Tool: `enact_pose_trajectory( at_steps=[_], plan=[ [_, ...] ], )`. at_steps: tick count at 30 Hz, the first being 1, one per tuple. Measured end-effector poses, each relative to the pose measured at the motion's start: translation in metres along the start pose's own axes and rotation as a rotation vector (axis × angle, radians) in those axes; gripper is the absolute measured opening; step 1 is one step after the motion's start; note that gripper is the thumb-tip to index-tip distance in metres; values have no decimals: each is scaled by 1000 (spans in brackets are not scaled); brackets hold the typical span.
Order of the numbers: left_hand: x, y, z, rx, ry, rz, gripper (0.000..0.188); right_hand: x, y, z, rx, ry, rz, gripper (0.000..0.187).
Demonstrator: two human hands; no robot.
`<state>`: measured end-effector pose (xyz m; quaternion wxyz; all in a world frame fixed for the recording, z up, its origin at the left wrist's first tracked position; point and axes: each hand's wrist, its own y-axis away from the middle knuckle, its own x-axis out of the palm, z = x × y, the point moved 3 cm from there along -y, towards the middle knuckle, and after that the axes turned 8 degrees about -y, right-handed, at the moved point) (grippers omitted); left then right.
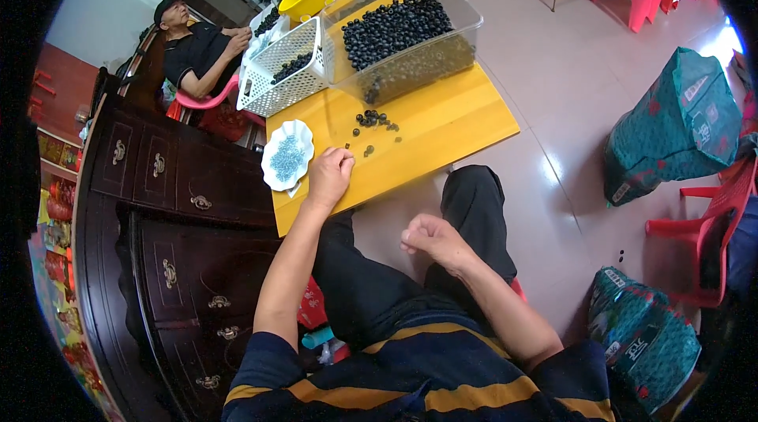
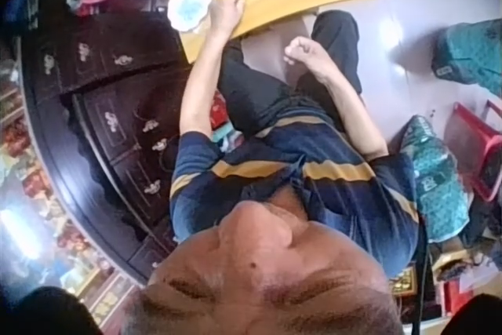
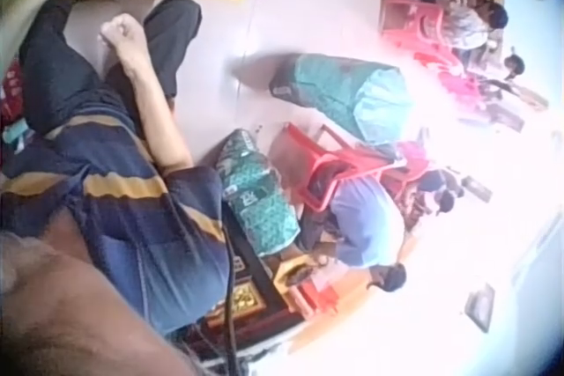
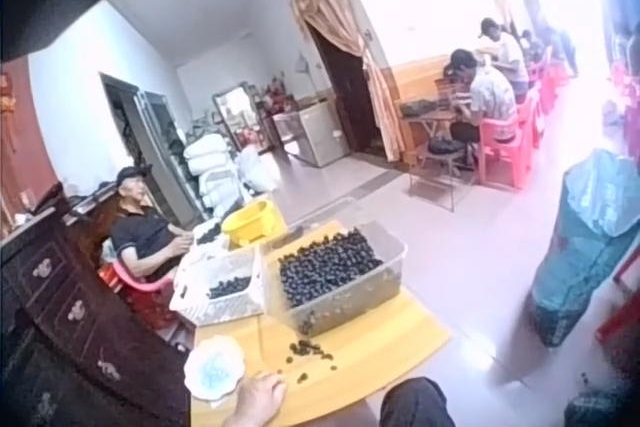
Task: The recorder is sorting small black seeds or beads from a table into different containers.
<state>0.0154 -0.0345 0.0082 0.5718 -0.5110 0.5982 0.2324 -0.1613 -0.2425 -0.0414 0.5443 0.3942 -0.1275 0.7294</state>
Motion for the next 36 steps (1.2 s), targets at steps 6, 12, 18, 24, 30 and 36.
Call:
enact_pose_trajectory(
  at_steps=[6, 12, 18, 24, 30, 36],
  plan=[
    [-1, 12, -6, 19, -146, -26, 6, 1, 0, 0, 12, 38, -7, 13],
    [-19, 43, -41, 7, 214, -20, 10, 1, -1, -2, 0, 47, -32, 13],
    [-35, 96, -108, 271, 359, 40, 9, 14, -2, -3, 30, -152, -84, 21],
    [-37, 120, -106, 226, 340, 32, 9, 1, -2, -30, 95, -54, -80, 21],
    [-30, 141, -94, 60, 513, 15, 8, 4, -1, -39, 219, -36, -6, 26],
    [-30, 153, -85, -50, 618, -22, 6, 12, -3, -49, 241, -42, -26, 25]
  ],
)
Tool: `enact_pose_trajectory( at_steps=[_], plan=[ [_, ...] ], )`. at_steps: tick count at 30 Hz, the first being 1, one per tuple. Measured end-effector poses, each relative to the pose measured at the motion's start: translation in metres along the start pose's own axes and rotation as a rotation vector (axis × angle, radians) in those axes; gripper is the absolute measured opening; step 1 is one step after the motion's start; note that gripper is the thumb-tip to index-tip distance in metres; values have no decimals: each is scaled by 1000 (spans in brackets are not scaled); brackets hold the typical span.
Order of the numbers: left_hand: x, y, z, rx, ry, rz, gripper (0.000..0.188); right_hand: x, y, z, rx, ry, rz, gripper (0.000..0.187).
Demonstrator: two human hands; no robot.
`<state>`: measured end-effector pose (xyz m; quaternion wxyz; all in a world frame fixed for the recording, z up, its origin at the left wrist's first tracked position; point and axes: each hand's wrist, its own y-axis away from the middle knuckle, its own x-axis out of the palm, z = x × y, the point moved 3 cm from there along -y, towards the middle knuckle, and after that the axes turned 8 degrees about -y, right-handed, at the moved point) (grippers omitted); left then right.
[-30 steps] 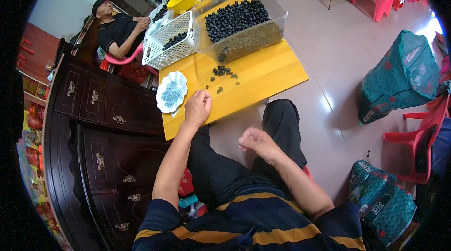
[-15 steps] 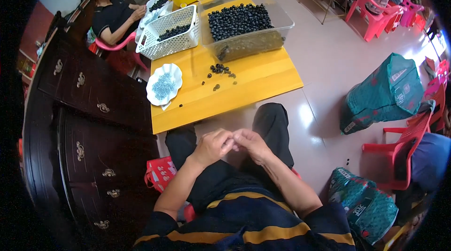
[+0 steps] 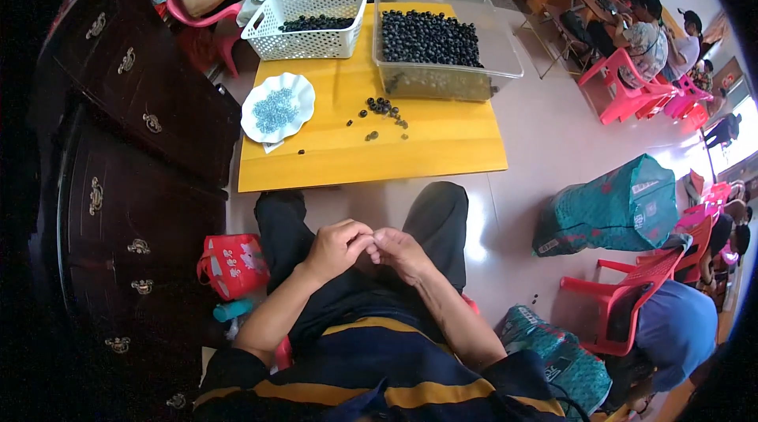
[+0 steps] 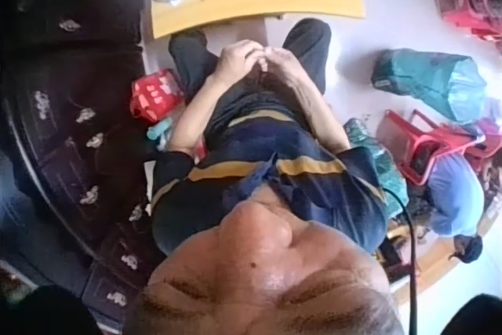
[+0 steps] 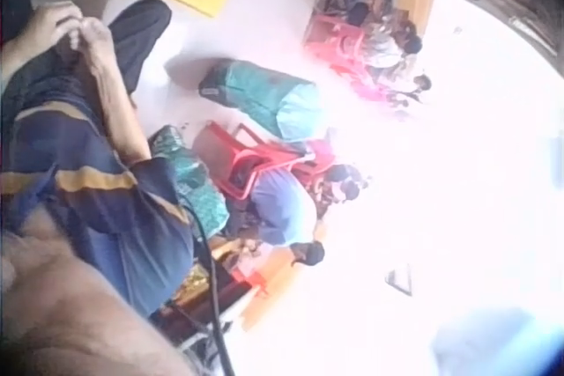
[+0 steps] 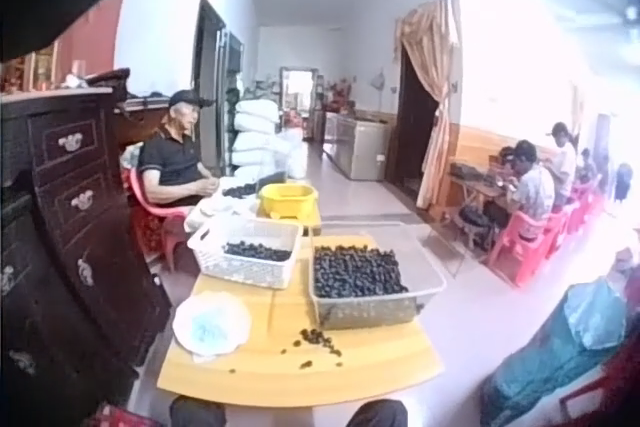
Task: The recorder is sorting small black seeds or beads from a table into different containers.
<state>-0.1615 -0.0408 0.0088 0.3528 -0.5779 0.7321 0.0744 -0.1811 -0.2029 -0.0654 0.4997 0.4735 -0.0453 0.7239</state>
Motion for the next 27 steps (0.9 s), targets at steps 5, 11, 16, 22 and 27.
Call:
enact_pose_trajectory(
  at_steps=[5, 11, 16, 22, 27],
  plan=[
    [7, 12, 21, -142, 145, -32, 7, 5, -3, 1, -53, 158, -44, 22],
    [25, 28, 55, -482, 532, 90, 13, 21, -11, 23, -330, 855, -61, 18],
    [30, 28, 67, -566, 934, 99, 18, 50, -26, 56, -655, 1478, -73, 10],
    [24, 34, 80, -627, 1071, 52, 21, 47, -56, 113, -923, 1556, -304, 8],
    [38, 37, 91, -658, 1027, 68, 21, 36, -95, 165, -1024, 1700, -439, 8]
  ],
)
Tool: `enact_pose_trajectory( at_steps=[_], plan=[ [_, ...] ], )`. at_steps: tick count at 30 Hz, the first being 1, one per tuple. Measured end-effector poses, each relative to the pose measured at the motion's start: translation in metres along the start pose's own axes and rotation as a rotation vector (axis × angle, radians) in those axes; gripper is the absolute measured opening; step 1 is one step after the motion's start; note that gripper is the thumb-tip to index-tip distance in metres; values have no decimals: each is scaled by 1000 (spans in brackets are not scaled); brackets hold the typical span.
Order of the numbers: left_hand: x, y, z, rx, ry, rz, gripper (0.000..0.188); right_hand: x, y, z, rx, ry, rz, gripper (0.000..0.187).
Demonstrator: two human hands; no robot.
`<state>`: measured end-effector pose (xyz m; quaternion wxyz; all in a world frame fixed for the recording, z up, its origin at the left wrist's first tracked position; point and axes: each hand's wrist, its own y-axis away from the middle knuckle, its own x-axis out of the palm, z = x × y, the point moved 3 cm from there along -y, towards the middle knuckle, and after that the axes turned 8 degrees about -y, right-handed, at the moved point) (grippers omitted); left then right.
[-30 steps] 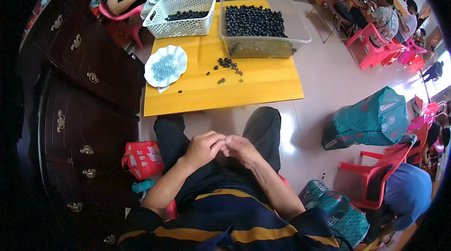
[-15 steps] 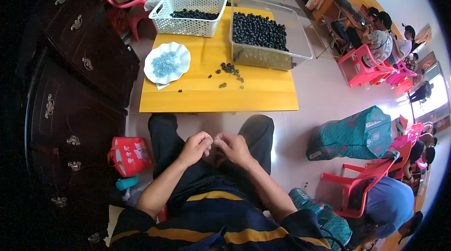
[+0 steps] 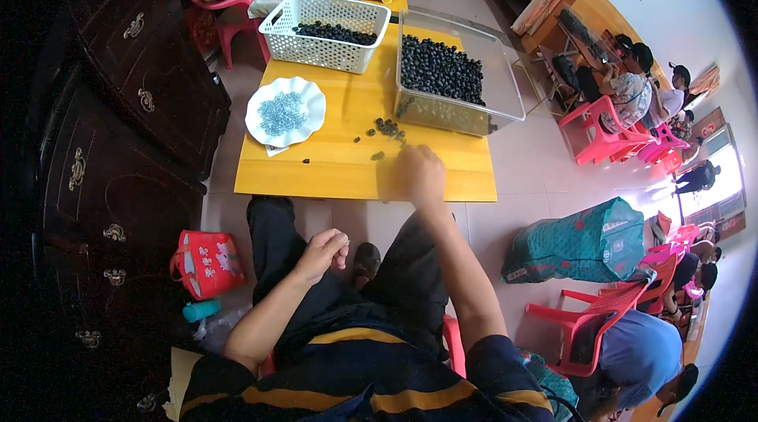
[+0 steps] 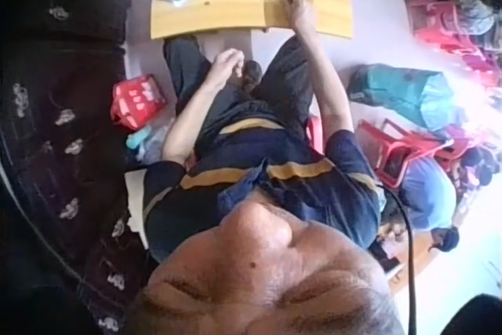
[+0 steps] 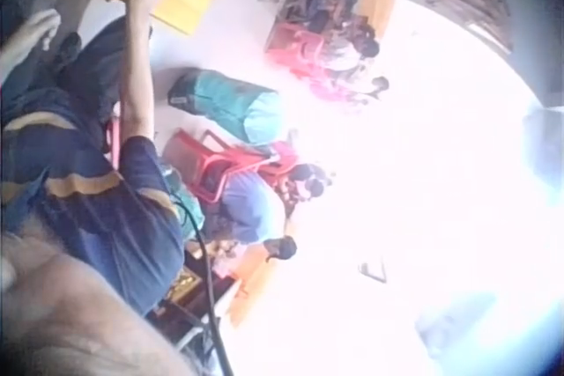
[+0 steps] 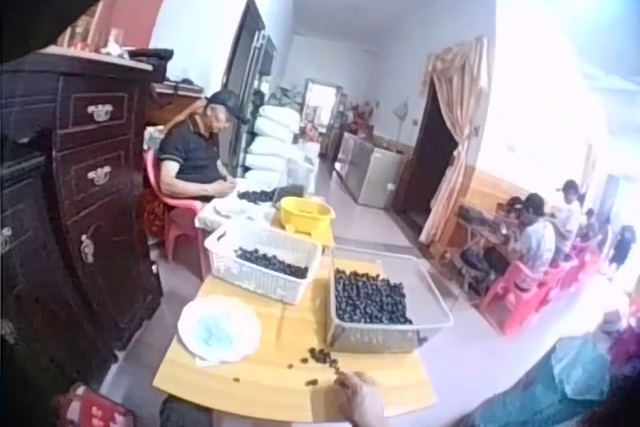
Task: The recorder is sorting small black seeds or beads from a table into different containers.
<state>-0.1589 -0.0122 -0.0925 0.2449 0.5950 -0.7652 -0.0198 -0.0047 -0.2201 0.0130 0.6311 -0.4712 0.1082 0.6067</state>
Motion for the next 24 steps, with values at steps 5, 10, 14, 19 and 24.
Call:
enact_pose_trajectory(
  at_steps=[5, 10, 14, 19, 24],
  plan=[
    [-6, -3, 8, -24, -61, 18, 20, 12, -17, -15, 4, 211, 18, 9],
    [-9, -2, 7, -9, -63, 19, 20, 16, -17, -8, -4, 279, 26, 9],
    [-8, -2, 8, -20, -30, -16, 21, 12, -20, -4, 20, 237, -9, 12],
    [-8, -4, 9, -31, -58, 34, 20, 21, -19, -8, 39, 131, 11, 15],
    [-8, -1, 7, -36, -48, 29, 19, 33, -17, 14, 104, 174, 170, 18]
  ],
)
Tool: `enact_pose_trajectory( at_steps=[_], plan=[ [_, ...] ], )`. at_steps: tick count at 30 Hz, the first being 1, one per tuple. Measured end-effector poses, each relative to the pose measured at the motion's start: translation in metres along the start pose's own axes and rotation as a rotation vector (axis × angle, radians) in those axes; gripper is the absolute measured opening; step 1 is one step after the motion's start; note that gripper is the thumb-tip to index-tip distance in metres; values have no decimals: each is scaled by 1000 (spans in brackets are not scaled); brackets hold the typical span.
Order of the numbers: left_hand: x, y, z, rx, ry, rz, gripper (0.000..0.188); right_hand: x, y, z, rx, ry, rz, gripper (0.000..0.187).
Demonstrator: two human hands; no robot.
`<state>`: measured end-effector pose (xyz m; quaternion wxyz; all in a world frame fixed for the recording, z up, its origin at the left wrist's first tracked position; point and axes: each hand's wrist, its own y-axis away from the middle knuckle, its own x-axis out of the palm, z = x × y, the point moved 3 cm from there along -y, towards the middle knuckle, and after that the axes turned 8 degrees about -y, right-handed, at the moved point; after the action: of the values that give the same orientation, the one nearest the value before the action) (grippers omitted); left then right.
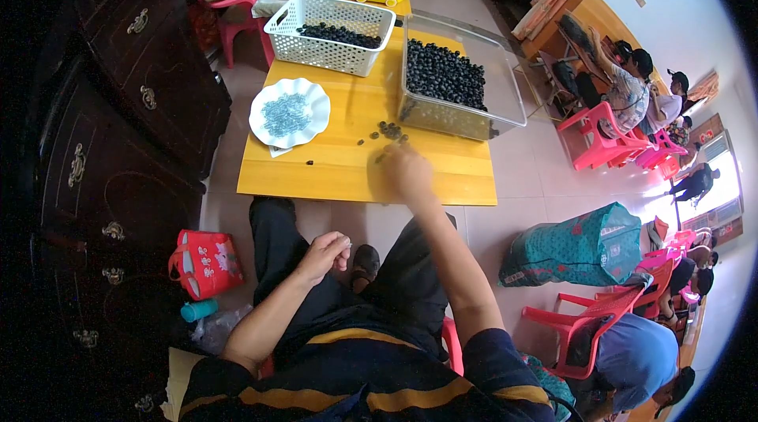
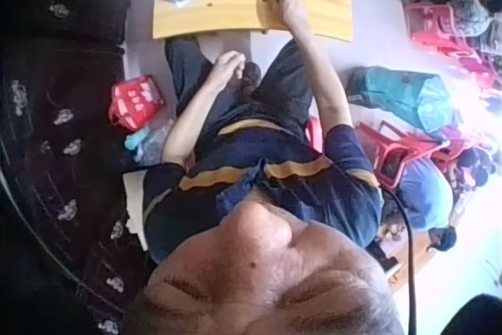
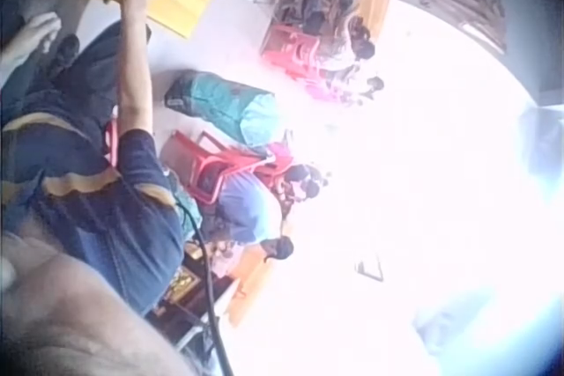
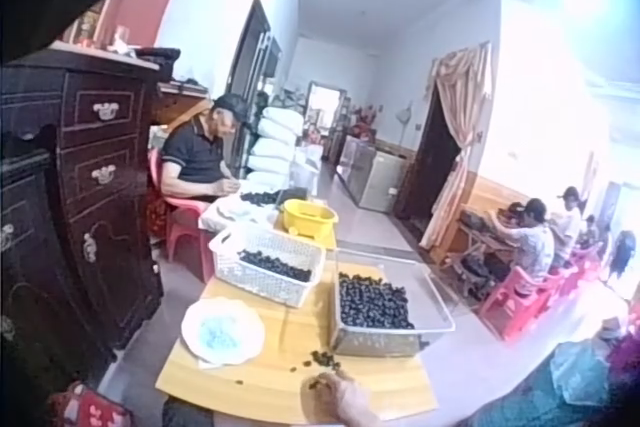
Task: The recorder is sorting small black seeds or beads from a table into different containers.
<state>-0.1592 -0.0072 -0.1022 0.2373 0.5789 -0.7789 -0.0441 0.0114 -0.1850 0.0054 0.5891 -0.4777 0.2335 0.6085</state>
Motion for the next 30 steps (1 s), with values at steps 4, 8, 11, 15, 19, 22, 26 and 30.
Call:
enact_pose_trajectory(
  at_steps=[4, 8, 11, 15, 19, 22, 26, 30],
  plan=[
    [1, 1, -4, 1, -2, 0, 19, 0, 1, 0, -22, 77, 32, 19],
    [6, 1, -7, -9, -10, 2, 19, -3, 7, -7, -60, 50, -21, 17],
    [7, 3, -8, 1, -12, -2, 18, -14, 23, -10, -19, -137, -83, 15],
    [14, 9, -28, 58, -32, -12, 16, -28, 64, -16, 158, -507, -107, 12],
    [25, 12, -54, 188, -102, -36, 13, -21, 113, -9, 458, -1198, 154, 16],
    [36, 15, -76, 283, -229, -40, 10, -11, 140, -2, 427, -1376, 236, 16],
    [54, 20, -97, 406, -475, -147, 7, -2, 161, 1, 322, -1393, 199, 17],
    [70, 23, -105, 586, -773, -177, 8, 4, 177, -4, 348, -1412, 248, 19]
  ],
)
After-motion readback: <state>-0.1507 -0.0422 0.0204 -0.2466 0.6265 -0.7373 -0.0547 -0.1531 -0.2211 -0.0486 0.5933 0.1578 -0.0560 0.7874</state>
